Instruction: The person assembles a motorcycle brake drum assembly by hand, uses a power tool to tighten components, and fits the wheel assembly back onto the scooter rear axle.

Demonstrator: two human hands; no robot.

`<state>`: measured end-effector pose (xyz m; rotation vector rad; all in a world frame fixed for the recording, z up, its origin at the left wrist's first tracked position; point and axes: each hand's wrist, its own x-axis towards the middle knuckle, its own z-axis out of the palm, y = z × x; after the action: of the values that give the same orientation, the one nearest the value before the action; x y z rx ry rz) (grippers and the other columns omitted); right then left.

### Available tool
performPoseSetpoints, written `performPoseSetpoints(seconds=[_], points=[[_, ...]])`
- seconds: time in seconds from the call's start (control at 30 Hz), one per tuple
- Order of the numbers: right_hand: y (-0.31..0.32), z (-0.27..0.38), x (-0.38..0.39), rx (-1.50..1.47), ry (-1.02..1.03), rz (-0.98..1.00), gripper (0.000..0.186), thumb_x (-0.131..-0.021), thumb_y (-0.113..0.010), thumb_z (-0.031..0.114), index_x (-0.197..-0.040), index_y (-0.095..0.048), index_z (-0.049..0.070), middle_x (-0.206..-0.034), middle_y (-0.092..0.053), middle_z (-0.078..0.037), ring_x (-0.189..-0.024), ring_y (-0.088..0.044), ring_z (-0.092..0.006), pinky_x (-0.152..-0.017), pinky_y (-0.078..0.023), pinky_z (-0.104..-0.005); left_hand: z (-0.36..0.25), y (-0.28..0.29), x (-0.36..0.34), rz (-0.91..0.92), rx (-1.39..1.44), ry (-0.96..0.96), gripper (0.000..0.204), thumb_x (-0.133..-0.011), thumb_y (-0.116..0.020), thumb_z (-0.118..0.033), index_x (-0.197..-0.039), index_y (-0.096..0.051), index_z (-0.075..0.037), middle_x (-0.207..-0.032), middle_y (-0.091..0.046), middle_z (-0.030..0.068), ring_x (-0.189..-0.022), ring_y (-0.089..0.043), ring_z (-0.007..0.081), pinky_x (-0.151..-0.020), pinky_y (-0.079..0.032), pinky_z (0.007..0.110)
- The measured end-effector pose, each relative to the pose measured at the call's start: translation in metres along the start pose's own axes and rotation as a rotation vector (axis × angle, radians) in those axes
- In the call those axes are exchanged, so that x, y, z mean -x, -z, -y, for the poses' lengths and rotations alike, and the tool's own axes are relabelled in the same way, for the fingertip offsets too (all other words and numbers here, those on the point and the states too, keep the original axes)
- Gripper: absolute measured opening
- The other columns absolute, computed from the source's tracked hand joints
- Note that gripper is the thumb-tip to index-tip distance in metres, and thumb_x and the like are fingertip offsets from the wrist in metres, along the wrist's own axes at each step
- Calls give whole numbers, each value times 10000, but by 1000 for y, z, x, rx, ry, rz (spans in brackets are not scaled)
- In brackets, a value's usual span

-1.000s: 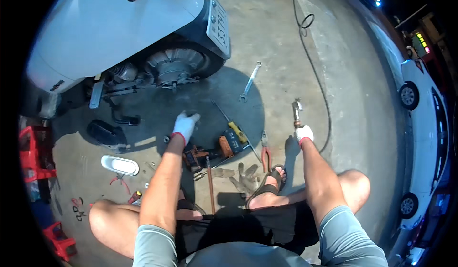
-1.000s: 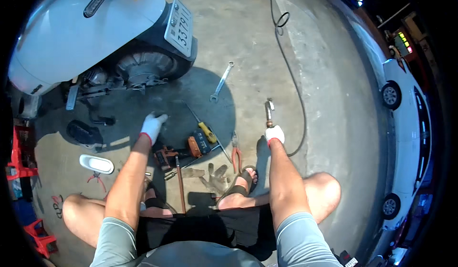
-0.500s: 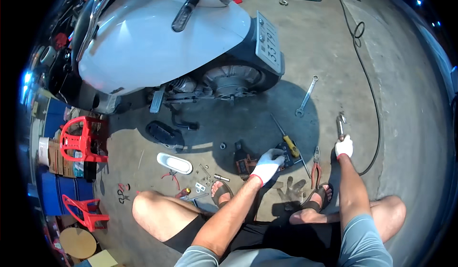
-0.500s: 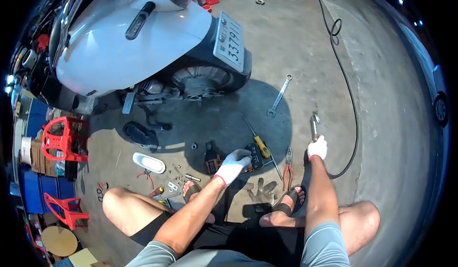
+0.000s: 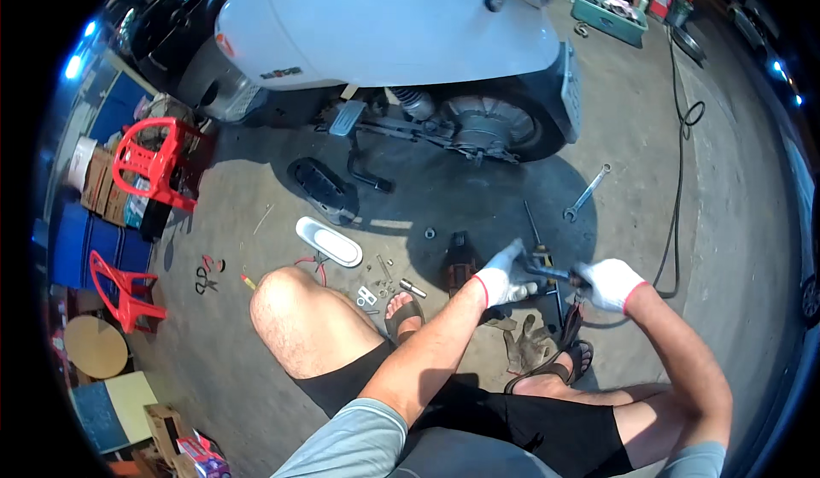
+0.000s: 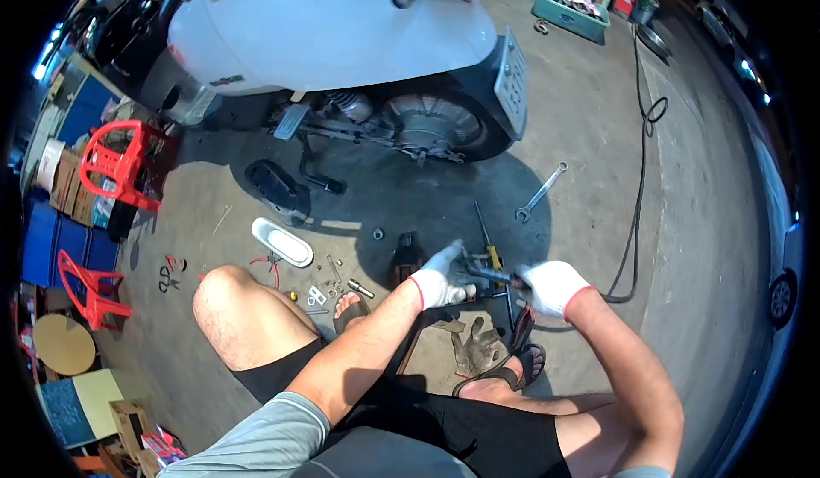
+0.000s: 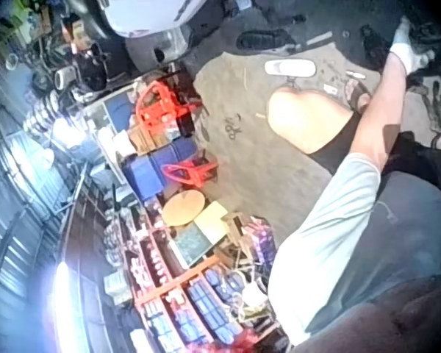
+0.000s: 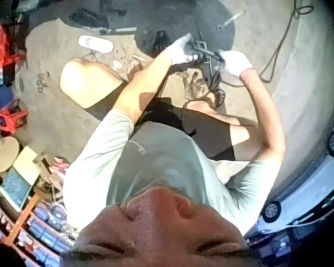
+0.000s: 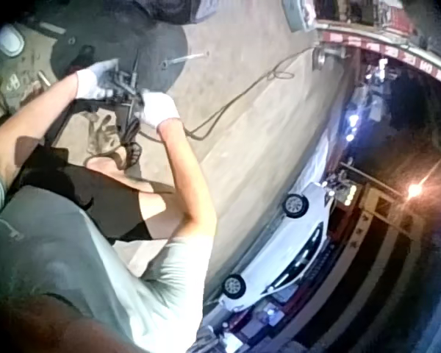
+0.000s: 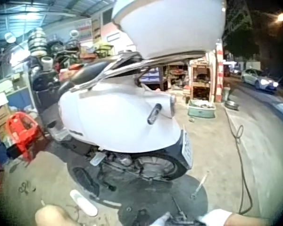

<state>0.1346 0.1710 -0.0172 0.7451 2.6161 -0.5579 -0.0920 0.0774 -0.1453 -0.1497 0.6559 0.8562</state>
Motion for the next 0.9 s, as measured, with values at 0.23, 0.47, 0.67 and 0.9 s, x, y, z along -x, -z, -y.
performPoseSetpoints(seconds=[0.23,0.47,0.67,0.9], points=[[28,11,53,209,-7,41,315,-897,-622,255,-1185,-604,127,-831,-673,-153,-787,-662,-359,-684,-515,-468,29,-31,-11,8,-280,35,426,-1016,-485,-421,-1142,-554,-20,-842,-695,169,-611,-703,253,-465,-577,313],[27,3,53,-21,-130,-264,281,-894,-634,320,-1079,-637,108,-842,-690,-141,-795,-667,-356,-700,-517,-455,44,-66,-8,-23,-210,-536,121,-983,-461,-109,-1044,-552,-58,-915,-638,109,-747,-680,203,-585,-576,305],[45,19,52,-126,-207,-303,354,-887,-643,367,-1121,-668,103,-870,-699,-168,-831,-672,-365,-743,-524,-441,52,-68,-10,-92,-349,-755,155,-932,-438,-24,-1031,-550,-64,-923,-597,70,-753,-629,153,-663,-546,281],[32,11,48,-328,-314,-169,377,-922,-596,393,-1059,-688,54,-881,-696,-198,-844,-659,-401,-751,-510,-463,54,-68,-3,-106,-354,-747,176,-930,-445,-24,-1006,-596,-74,-891,-626,60,-721,-617,121,-603,-527,246]])
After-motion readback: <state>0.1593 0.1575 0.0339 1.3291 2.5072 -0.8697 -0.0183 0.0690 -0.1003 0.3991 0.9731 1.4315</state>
